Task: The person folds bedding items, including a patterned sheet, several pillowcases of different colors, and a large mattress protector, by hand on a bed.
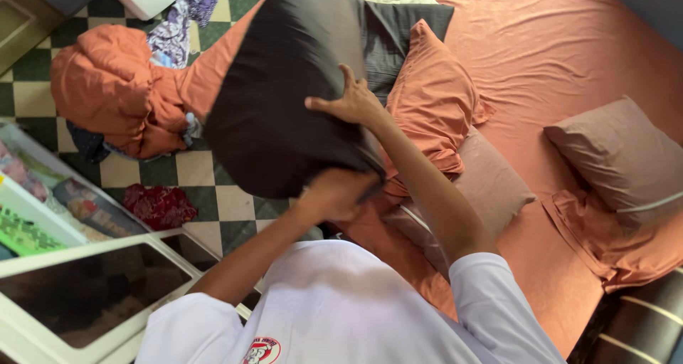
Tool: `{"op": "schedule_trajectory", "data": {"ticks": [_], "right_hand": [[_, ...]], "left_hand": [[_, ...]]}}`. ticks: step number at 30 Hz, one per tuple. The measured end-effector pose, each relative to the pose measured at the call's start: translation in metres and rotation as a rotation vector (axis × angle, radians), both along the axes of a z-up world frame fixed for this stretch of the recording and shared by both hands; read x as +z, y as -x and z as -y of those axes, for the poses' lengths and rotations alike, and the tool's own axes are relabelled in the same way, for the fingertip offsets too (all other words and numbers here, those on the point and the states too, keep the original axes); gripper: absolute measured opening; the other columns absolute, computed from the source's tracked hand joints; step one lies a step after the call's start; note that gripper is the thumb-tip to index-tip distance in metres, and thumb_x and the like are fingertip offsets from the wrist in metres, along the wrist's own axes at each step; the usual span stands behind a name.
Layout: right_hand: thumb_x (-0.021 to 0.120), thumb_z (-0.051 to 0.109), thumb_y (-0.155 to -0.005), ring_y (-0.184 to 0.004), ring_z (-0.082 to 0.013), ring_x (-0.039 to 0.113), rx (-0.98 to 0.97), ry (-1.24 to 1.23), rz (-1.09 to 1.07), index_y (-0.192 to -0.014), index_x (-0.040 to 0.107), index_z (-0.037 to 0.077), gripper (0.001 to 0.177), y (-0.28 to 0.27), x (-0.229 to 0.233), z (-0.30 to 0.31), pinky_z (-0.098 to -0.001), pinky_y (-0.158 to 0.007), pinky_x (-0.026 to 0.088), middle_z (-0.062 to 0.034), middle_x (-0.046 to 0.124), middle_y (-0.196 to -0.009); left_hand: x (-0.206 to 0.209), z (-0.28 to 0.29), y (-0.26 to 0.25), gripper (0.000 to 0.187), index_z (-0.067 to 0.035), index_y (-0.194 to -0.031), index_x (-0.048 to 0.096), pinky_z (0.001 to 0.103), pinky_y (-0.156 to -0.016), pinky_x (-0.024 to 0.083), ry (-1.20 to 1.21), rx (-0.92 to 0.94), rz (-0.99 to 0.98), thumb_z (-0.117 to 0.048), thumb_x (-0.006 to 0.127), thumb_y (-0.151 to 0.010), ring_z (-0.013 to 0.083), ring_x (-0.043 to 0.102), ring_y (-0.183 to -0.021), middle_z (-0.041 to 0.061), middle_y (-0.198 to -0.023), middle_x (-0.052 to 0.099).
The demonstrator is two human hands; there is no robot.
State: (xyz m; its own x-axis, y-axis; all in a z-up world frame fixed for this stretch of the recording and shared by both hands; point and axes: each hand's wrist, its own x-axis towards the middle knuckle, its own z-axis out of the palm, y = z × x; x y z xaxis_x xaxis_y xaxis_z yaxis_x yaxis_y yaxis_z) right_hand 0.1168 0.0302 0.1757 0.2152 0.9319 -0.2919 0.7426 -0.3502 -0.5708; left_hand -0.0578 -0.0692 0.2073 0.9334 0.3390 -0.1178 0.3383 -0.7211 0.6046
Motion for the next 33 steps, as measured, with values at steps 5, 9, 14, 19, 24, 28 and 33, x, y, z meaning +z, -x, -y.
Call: {"op": "schedule_trajectory", "data": {"ticks": [5,9,14,19,24,28,33], "right_hand": [[0.091,0.074,-0.049,-0.134,-0.0611,0.041,-0.092,0.357,0.282,-0.164,-0.004,0.028,0.157,0.017,-0.023,0.013,-0.0714,-0.100,0.043,-0.0352,0.029,-0.154],[0.098,0.060,-0.054,-0.127,-0.0448,0.059,-0.242,0.450,0.380,-0.159,0.005,0.013,0.148,-0.025,-0.112,0.020,-0.0566,-0.098,0.052,-0.0294,0.051,-0.143],[0.082,0.029,-0.077,-0.116,-0.0391,0.066,-0.172,0.301,0.414,-0.115,0.074,0.001,0.048,-0.104,-0.219,0.059,-0.0471,-0.093,0.056,-0.0235,0.069,-0.125],[0.071,0.029,-0.083,-0.119,-0.0378,0.068,-0.367,0.265,0.061,-0.121,0.070,-0.010,0.054,-0.132,-0.222,0.051,-0.0428,-0.096,0.055,-0.0279,0.070,-0.127],[0.075,0.025,-0.078,-0.110,-0.0330,0.066,-0.963,0.022,-0.777,-0.123,0.059,-0.010,0.059,-0.108,-0.202,-0.021,-0.0406,-0.092,0.053,-0.0225,0.066,-0.122],[0.070,0.021,-0.078,-0.093,-0.0325,0.065,-0.885,-0.129,-1.295,-0.100,0.069,0.001,0.030,-0.056,-0.167,-0.115,-0.0420,-0.084,0.056,-0.0174,0.067,-0.107],[0.067,0.018,-0.075,-0.079,-0.0312,0.065,-0.634,-0.143,-1.614,-0.084,0.069,0.000,0.020,0.045,-0.097,-0.240,-0.0439,-0.076,0.061,-0.0186,0.065,-0.093]], "left_hand": [[-0.043,0.050,-0.015,0.061,-0.018,-0.133,0.064,0.047,-0.073,0.055,-0.098,-0.158,0.144,-0.010,0.074,-0.073,0.0336,0.072,-0.084,0.013,-0.092,0.074],[-0.048,0.049,-0.003,0.066,-0.017,-0.129,0.063,0.042,-0.081,0.052,-0.234,-0.208,0.101,-0.012,0.078,-0.065,0.0292,0.070,-0.091,0.008,-0.100,0.073],[-0.044,0.019,0.038,0.070,-0.014,-0.123,0.062,0.038,-0.086,0.048,-0.372,-0.170,0.016,-0.010,0.084,-0.056,0.0265,0.067,-0.101,0.004,-0.106,0.069],[-0.064,-0.002,0.071,0.069,-0.008,-0.127,0.059,0.043,-0.085,0.052,-0.191,0.093,0.022,-0.009,0.084,-0.063,0.0310,0.066,-0.099,0.010,-0.107,0.066],[-0.094,-0.041,0.107,0.081,-0.001,-0.134,0.049,0.047,-0.096,0.051,0.037,0.360,0.101,-0.016,0.086,-0.064,0.0399,0.063,-0.112,0.019,-0.120,0.063],[-0.119,-0.086,0.145,0.108,0.005,-0.145,0.031,0.050,-0.103,0.046,0.201,0.556,0.276,-0.028,0.093,-0.063,0.0468,0.053,-0.125,0.033,-0.138,0.049],[-0.152,-0.148,0.174,0.106,0.008,-0.150,0.029,0.050,-0.109,0.045,0.196,0.690,0.491,-0.029,0.091,-0.072,0.0452,0.051,-0.134,0.033,-0.144,0.047]]}}
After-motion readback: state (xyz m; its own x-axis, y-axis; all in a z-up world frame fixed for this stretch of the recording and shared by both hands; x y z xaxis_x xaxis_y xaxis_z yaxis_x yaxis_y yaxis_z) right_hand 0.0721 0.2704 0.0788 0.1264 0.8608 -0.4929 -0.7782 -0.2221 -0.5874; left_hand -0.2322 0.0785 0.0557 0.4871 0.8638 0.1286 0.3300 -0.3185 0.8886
